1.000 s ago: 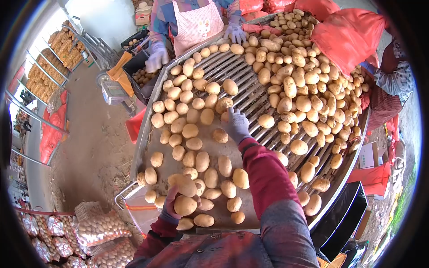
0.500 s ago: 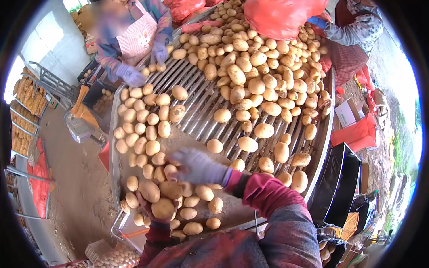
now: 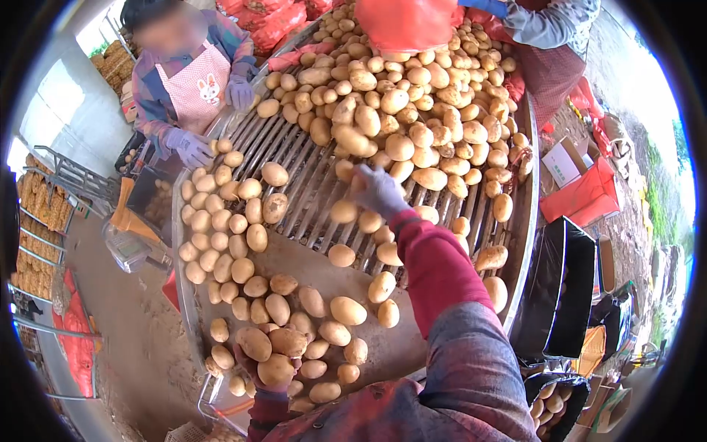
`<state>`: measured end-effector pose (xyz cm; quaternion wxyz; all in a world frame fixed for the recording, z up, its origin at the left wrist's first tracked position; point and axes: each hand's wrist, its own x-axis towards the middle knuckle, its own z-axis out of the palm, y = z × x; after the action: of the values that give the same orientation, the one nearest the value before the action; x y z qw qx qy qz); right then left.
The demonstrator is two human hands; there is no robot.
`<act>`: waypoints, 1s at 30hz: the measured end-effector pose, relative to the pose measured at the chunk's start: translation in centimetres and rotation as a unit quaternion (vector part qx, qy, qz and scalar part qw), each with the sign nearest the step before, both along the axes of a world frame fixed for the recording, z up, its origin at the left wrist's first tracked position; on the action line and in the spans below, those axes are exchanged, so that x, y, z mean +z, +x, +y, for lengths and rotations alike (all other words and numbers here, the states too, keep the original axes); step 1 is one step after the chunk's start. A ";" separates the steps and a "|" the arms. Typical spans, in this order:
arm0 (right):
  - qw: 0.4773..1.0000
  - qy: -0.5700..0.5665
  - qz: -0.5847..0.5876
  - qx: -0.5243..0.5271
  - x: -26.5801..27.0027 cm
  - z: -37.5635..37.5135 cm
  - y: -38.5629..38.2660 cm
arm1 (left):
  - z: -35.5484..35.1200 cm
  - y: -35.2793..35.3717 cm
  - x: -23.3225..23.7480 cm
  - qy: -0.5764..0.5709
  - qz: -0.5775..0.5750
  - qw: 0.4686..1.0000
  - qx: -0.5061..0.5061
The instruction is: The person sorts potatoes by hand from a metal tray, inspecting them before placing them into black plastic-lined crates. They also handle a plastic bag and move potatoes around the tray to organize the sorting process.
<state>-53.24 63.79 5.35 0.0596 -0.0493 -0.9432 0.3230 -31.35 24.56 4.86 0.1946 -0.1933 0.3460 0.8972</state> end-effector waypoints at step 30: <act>0.988 0.105 0.018 0.109 8.6 -6.2 -4.5 | -0.4 1.1 1.5 0.042 0.022 0.999 -0.008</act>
<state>-57.73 57.60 13.98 0.0459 0.0662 -0.9703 0.2281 -30.24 24.16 6.37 0.2019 -0.1623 0.3134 0.9136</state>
